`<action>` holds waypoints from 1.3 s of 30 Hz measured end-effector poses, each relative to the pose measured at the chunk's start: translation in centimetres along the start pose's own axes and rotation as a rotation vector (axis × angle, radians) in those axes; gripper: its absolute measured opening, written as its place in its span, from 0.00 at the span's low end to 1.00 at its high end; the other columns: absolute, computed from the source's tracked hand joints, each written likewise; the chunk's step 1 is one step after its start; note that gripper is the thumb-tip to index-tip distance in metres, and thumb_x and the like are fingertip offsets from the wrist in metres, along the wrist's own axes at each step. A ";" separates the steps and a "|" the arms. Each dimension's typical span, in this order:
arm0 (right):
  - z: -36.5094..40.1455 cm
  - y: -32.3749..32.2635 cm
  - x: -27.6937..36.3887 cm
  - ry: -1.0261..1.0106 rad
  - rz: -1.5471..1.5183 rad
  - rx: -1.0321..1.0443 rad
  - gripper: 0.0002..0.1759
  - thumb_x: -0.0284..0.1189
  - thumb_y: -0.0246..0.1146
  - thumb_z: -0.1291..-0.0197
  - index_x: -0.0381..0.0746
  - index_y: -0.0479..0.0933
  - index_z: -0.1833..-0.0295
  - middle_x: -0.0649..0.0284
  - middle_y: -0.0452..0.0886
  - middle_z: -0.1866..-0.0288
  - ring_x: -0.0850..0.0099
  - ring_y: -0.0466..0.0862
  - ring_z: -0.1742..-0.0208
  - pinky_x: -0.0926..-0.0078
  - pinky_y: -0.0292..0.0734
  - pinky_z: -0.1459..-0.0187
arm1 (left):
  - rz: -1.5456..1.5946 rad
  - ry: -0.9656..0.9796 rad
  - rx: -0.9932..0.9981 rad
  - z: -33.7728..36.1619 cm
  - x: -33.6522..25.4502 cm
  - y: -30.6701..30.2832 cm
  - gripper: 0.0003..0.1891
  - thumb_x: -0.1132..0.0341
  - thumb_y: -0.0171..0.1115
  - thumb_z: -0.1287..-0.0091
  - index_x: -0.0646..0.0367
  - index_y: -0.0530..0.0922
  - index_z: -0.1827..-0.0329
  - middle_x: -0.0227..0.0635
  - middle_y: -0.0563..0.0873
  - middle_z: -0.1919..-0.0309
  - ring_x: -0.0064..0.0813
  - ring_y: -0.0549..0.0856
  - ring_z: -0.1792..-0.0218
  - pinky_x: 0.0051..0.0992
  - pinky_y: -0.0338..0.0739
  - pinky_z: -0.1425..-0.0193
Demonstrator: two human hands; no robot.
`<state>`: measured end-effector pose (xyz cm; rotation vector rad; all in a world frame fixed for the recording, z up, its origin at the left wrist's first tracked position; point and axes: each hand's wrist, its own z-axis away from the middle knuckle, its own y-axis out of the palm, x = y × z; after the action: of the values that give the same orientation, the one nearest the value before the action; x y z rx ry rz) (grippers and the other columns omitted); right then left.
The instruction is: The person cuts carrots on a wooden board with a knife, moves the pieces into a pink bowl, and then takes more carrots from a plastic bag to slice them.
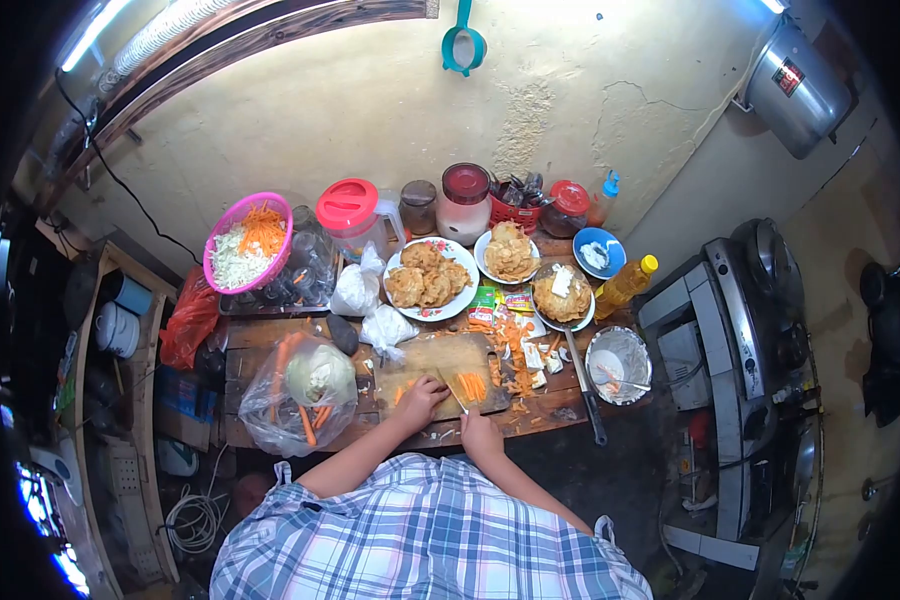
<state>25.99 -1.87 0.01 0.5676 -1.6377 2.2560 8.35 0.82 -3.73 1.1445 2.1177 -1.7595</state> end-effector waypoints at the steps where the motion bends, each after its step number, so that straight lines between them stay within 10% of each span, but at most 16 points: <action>1: 0.0 -0.1 0.1 -0.012 0.021 0.008 0.16 0.37 0.53 0.34 0.33 0.72 0.60 0.40 0.80 0.72 0.41 0.81 0.67 0.44 0.76 0.64 | -0.023 0.000 0.005 0.1 -0.1 -0.1 0.17 0.75 0.58 0.51 0.61 0.84 0.56 0.36 0.83 0.56 0.37 0.78 0.52 0.31 0.79 0.50; 39: -0.1 -1.4 -0.4 0.066 -0.143 -0.109 0.16 0.37 0.52 0.35 0.32 0.74 0.60 0.38 0.79 0.72 0.40 0.80 0.67 0.45 0.74 0.64 | -0.018 0.064 -0.117 -1.7 -1.7 -1.9 0.17 0.75 0.58 0.49 0.60 0.82 0.54 0.40 0.84 0.54 0.42 0.79 0.47 0.36 0.75 0.43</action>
<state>26.92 -1.31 0.92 0.5586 -1.6220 2.0483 8.87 1.59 -0.76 1.1694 2.2408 -1.6029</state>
